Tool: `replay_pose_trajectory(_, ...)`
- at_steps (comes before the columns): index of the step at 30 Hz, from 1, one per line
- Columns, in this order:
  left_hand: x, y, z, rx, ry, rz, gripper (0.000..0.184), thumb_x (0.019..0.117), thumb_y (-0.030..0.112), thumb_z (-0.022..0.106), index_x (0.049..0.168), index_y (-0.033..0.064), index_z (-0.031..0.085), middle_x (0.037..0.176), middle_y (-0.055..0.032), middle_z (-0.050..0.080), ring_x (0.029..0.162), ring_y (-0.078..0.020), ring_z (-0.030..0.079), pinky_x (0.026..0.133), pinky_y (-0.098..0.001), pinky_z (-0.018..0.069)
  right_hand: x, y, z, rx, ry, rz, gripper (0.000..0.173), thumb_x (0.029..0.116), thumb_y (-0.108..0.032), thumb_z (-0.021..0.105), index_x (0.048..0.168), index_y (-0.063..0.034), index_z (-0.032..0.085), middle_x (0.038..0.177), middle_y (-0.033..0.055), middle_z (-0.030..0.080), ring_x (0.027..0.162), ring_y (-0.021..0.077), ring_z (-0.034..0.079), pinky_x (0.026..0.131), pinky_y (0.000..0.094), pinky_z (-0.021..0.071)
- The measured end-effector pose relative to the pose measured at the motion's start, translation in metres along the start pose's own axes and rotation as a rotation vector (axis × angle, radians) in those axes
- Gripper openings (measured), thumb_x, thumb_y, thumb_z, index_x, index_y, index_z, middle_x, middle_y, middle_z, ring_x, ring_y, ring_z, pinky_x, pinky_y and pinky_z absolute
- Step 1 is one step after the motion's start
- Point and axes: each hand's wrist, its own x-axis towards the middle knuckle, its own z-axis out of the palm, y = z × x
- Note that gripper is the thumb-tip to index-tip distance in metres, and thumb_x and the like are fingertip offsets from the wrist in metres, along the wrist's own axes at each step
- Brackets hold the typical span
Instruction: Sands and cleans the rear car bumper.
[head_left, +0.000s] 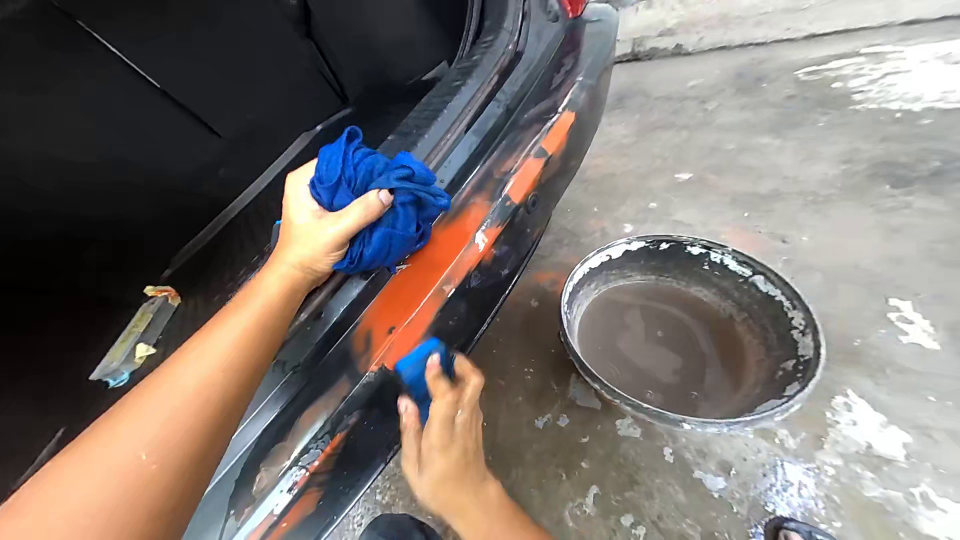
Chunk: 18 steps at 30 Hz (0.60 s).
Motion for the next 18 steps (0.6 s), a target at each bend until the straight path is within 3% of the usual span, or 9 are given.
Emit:
replay_pose_trajectory(4,0.0,0.003,0.003,0.032,-0.004,-0.007,0.029,0.0839,0.012,0.079,0.109,0.0086,0.066,0.097,-0.0003,0.074,0.089,-0.0117,0.073,0.083,-0.0308,0.063,0.097,0.031,-0.032,0.149,0.134,0.232,0.052,0.1035,-0.034,0.056,0.148,-0.0083,0.048,0.137,0.0134,0.054,0.118,0.0199,0.061,0.089,0.0377,0.059)
replay_pose_trajectory(6,-0.001,0.003,0.004,0.06,0.008,-0.015,0.029,0.083,0.012,0.079,0.108,0.0086,0.066,0.096,-0.0011,0.074,0.089,-0.0123,0.073,0.082,-0.031,0.0629,0.122,0.04,-0.042,0.167,0.208,0.187,0.05,0.1052,-0.033,0.053,0.147,-0.007,0.048,0.141,0.0114,0.053,0.123,0.0186,0.059,0.095,0.0361,0.0575)
replay_pose_trajectory(9,-0.002,0.005,0.005,0.115,0.038,-0.058,0.027,0.0819,0.014,0.078,0.106,0.0105,0.067,0.093,0.0006,0.074,0.086,-0.0105,0.073,0.078,-0.0293,0.0629,0.113,0.041,-0.038,0.117,0.154,0.098,0.049,0.1038,-0.032,0.055,0.148,-0.0097,0.053,0.147,0.0091,0.054,0.133,0.0206,0.054,0.105,0.0416,0.0526)
replay_pose_trajectory(11,-0.003,0.007,0.006,0.135,0.057,-0.091,0.026,0.0827,0.015,0.076,0.107,0.0106,0.067,0.093,0.0004,0.074,0.085,-0.0104,0.073,0.077,-0.0289,0.0629,0.112,0.043,-0.029,0.067,0.16,0.069,0.049,0.1017,-0.032,0.058,0.146,-0.0111,0.057,0.145,0.0094,0.055,0.131,0.0218,0.054,0.105,0.0422,0.0511)
replay_pose_trajectory(14,-0.003,0.011,0.008,0.157,0.071,-0.131,0.025,0.084,0.015,0.076,0.107,0.013,0.067,0.091,0.0028,0.074,0.082,-0.0082,0.073,0.075,-0.0271,0.0629,0.159,0.055,-0.034,-0.026,0.19,0.036,0.048,0.102,-0.033,0.057,0.143,-0.008,0.059,0.137,0.0143,0.059,0.124,0.027,0.057,0.103,0.045,0.0504)
replay_pose_trajectory(16,-0.004,0.01,0.007,0.159,0.067,-0.141,0.024,0.0845,0.014,0.075,0.107,0.0129,0.066,0.092,0.0028,0.073,0.083,-0.0082,0.072,0.075,-0.0273,0.0628,0.191,0.058,-0.039,-0.015,0.228,0.089,0.046,0.102,-0.033,0.058,0.141,-0.0087,0.062,0.131,0.0128,0.062,0.118,0.0258,0.059,0.099,0.0433,0.0512)
replay_pose_trajectory(18,-0.006,0.011,0.008,0.172,0.074,-0.145,0.024,0.084,0.016,0.075,0.106,0.0131,0.067,0.092,0.0029,0.073,0.083,-0.008,0.072,0.075,-0.0269,0.0628,0.188,0.048,-0.042,0.012,0.215,0.125,0.047,0.1029,-0.034,0.057,0.143,-0.0103,0.06,0.132,0.0103,0.06,0.12,0.0232,0.058,0.099,0.0417,0.0517)
